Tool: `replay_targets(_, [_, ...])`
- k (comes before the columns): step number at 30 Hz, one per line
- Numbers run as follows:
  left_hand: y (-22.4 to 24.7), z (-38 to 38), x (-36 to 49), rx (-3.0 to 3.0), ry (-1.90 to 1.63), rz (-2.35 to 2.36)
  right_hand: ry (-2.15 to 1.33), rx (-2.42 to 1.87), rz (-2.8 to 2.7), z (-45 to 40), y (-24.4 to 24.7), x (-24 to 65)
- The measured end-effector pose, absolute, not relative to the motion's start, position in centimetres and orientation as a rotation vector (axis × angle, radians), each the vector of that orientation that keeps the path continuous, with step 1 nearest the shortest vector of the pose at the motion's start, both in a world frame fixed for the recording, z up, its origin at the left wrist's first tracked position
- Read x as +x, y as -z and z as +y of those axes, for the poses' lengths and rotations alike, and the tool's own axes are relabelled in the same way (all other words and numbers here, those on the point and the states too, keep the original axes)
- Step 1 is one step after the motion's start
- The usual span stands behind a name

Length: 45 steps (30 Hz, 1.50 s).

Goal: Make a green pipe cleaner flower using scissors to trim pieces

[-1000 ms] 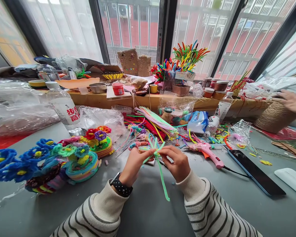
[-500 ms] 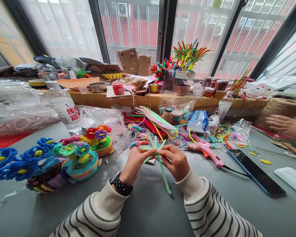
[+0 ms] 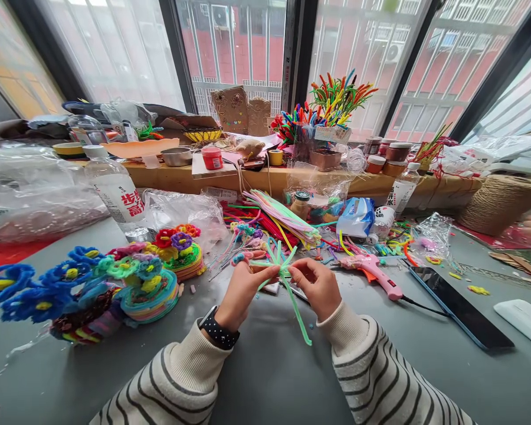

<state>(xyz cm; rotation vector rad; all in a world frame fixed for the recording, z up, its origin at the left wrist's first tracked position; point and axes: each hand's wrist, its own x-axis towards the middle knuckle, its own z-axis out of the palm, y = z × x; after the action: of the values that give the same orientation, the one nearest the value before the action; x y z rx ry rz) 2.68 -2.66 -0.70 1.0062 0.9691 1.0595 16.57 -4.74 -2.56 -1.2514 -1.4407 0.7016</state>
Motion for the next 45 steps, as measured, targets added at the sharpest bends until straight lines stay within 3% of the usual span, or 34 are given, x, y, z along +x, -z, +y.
replay_targets(6, [0.58,-2.75,2.74,1.036,-1.016,0.983,-1.033,-1.152,-1.282,-4.23,3.03,16.66])
replay_targets(15, [0.69,-2.57,2.62,1.02,-1.003,0.968,-0.702,-1.261,-1.478,-4.51,2.87,16.55])
replay_targets(32, [0.49,-2.68,2.6,0.976,-0.983,0.981,-0.708,-1.233,-1.527,-4.4,2.96,16.88])
replay_targets(45, [0.82,-2.49,2.38,1.006,-0.953,0.981,-0.32,-1.184,-1.766,-4.3,2.92,16.86])
